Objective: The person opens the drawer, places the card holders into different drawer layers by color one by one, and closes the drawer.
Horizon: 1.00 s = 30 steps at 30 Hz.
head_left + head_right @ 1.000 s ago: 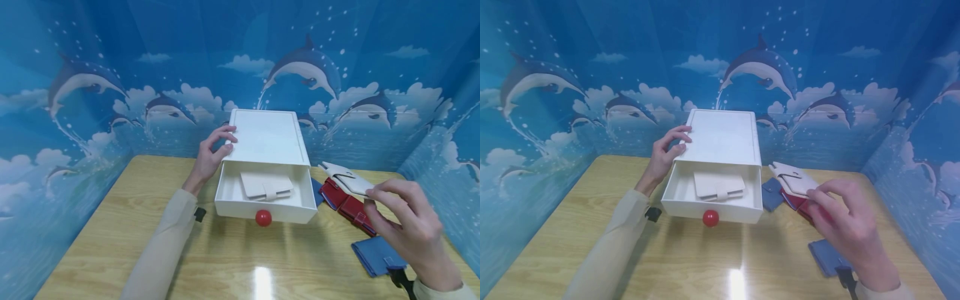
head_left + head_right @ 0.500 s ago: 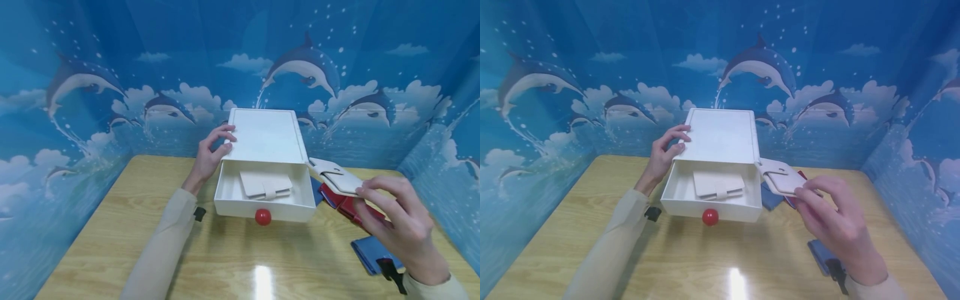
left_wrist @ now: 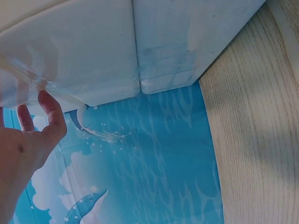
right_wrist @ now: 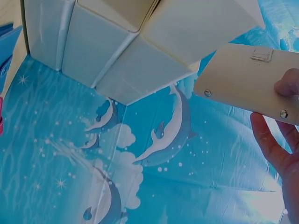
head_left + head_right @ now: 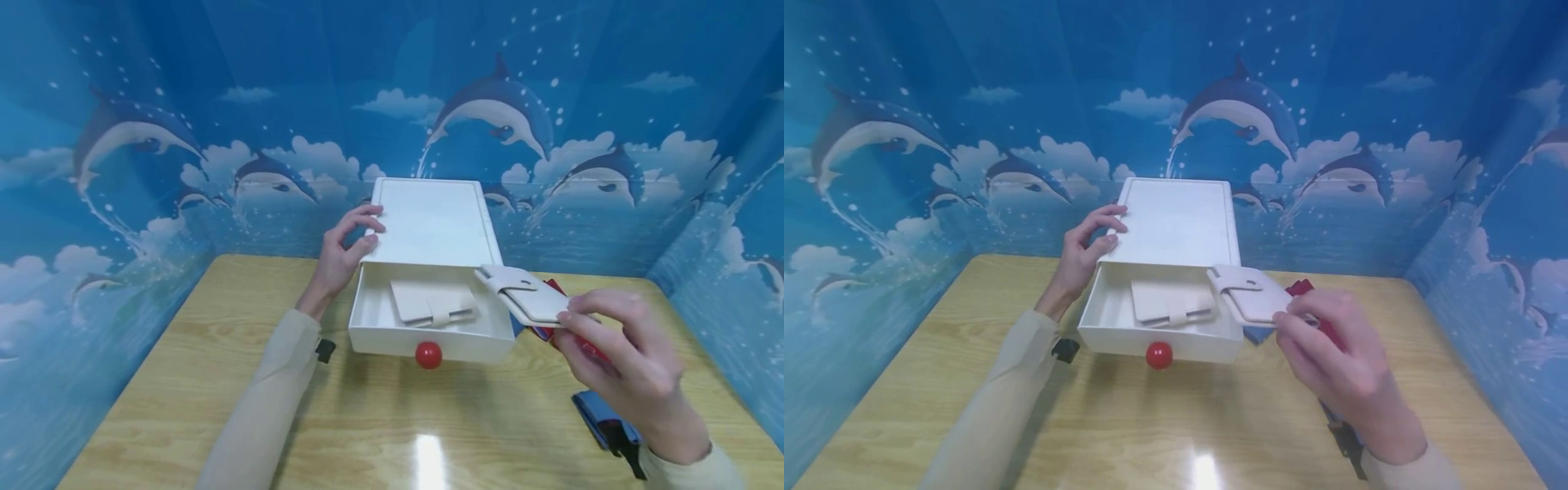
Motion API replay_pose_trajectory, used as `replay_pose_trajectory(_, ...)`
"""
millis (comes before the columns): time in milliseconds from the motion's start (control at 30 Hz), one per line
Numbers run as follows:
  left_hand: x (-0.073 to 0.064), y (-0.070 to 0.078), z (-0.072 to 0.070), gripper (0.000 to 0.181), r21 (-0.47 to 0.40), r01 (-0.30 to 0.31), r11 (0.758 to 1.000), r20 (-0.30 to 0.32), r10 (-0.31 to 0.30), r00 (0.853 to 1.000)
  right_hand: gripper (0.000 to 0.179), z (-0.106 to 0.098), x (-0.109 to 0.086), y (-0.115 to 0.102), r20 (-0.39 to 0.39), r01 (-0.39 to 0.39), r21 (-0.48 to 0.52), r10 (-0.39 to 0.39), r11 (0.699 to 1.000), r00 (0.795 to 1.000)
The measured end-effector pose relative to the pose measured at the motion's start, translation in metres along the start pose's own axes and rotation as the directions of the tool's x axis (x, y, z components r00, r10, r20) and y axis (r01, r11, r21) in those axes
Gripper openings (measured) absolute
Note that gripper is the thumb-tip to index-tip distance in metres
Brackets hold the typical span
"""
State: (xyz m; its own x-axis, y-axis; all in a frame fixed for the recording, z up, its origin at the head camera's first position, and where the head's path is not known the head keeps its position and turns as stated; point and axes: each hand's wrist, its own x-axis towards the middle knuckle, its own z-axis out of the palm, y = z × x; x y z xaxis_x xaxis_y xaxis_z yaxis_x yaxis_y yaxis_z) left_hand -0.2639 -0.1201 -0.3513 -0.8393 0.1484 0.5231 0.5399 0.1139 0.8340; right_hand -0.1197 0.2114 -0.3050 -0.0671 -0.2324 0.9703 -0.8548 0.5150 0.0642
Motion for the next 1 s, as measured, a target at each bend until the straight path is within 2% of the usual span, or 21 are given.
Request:
replay_pose_trajectory(233,0.000,0.000,-0.001,0.024,0.004,-0.006,1.000,0.006,0.005,1.000,0.034,0.011,0.002,-0.006,-0.036,0.041,0.071,-0.038,0.997,0.999)
replay_pose_trajectory(533,0.000,0.000,0.001,0.023,-0.010,-0.008,1.000,0.004,0.008,1.000,0.034,0.020,0.008,-0.011,-0.006,0.078,0.067,-0.078,0.995,0.997)
replay_pose_trajectory(767,0.000,-0.001,0.001,0.023,-0.003,-0.008,1.000,-0.003,0.008,1.000,0.037,0.023,0.002,-0.009,0.082,0.078,0.075,-0.084,0.994,0.993)
replay_pose_trajectory(1000,0.000,-0.001,0.000,0.023,-0.014,-0.010,1.000,0.001,0.010,1.000,0.037,0.030,0.003,-0.004,0.136,0.065,0.078,-0.076,0.995,0.988)
